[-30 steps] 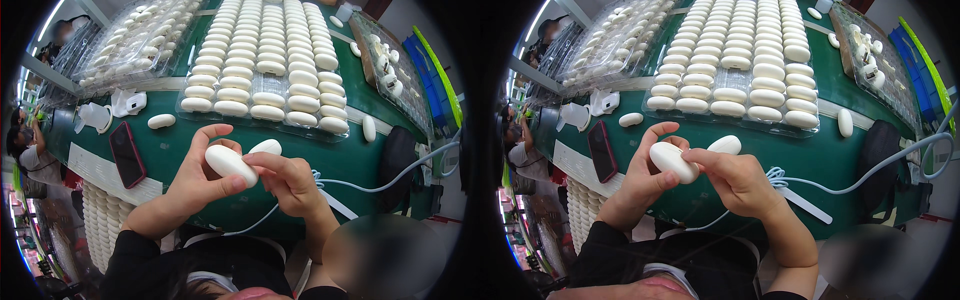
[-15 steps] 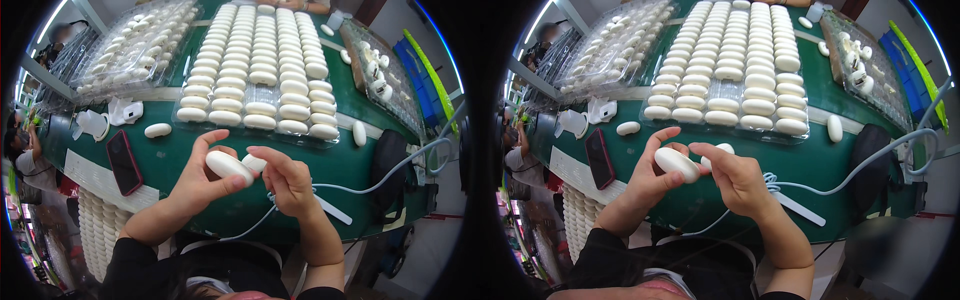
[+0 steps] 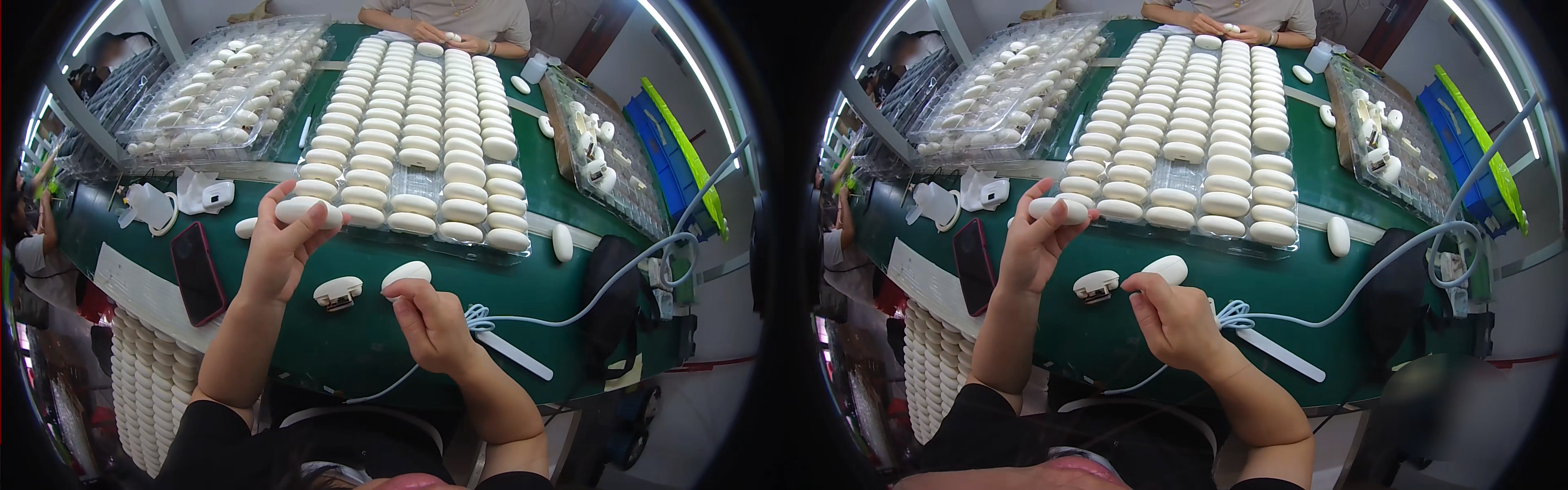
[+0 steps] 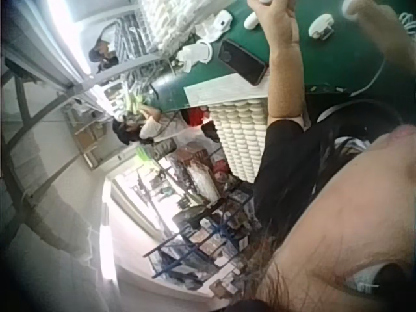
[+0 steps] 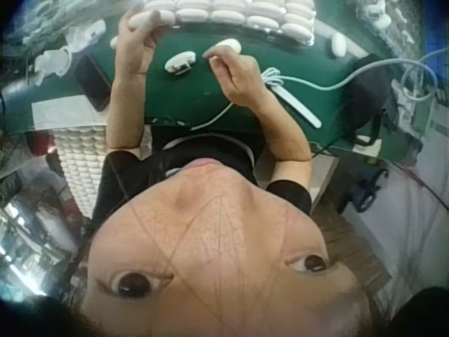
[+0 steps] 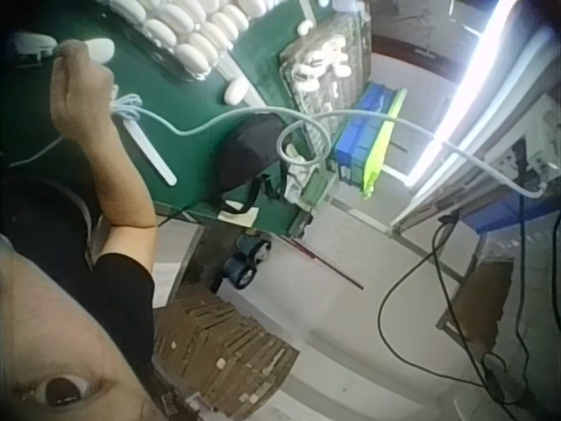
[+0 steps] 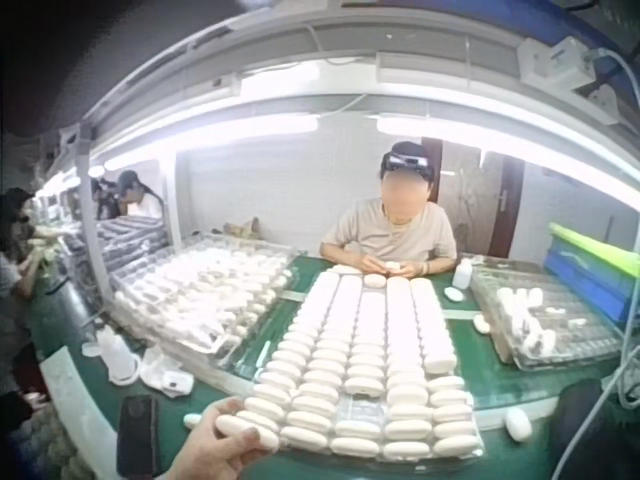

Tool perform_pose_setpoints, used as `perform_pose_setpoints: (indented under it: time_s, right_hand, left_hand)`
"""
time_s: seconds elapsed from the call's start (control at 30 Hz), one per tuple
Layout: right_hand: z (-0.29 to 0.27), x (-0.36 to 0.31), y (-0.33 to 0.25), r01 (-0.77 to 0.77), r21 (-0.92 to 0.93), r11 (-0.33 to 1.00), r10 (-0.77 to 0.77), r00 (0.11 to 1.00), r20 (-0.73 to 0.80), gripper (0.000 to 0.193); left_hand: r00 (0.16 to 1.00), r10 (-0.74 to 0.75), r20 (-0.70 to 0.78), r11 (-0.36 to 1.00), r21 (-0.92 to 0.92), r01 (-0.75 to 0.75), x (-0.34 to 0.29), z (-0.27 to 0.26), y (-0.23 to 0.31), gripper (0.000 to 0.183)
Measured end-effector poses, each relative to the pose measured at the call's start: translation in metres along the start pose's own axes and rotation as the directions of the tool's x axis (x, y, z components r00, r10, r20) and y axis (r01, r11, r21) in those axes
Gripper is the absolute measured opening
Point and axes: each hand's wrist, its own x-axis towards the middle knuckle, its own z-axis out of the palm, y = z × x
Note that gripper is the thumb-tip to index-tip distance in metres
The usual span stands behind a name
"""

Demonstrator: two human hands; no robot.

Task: Inspecting and assembling internal components into plastic earbud cases at a factory workbench.

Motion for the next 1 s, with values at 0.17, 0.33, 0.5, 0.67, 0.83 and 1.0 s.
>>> perform_pose_setpoints:
  time_s: [0.17,0.33,0.5,0.67,0.83,1.0]
  right_hand:
    - [0.002,0.0,0.0,-0.022,-0.014,1.0,0.022,0.999,0.024,0.015]
    - [0.0,0.004,0.001,-0.16,0.037,0.986,0.161,0.986,-0.043,0.015]
    - [-0.011,0.013,0.013,-0.091,0.362,0.928,0.174,0.964,-0.203,0.028]
    - [-0.012,0.009,0.012,0.073,0.11,0.991,-0.054,0.984,-0.167,0.031]
    - [-0.017,0.007,0.013,0.13,0.01,0.992,-0.126,0.976,-0.178,0.031]
    - [-0.016,0.009,0.012,0.141,-0.1,0.985,-0.152,0.981,-0.119,0.03]
  left_hand:
    - [1.0,-0.006,-0.009,0.999,-0.032,0.006,0.001,-0.003,0.001,0.071]
    - [0.997,-0.043,0.069,0.997,-0.059,0.047,-0.003,-0.001,-0.007,0.071]
    - [0.966,-0.179,0.187,0.984,0.05,0.173,-0.028,0.014,-0.025,0.083]
    - [0.942,-0.209,0.263,0.975,0.126,0.181,-0.039,0.02,-0.033,0.086]
    - [0.942,-0.224,0.248,0.972,0.124,0.199,-0.039,0.021,-0.032,0.086]
    - [0.938,-0.238,0.253,0.969,0.131,0.211,-0.039,0.02,-0.032,0.087]
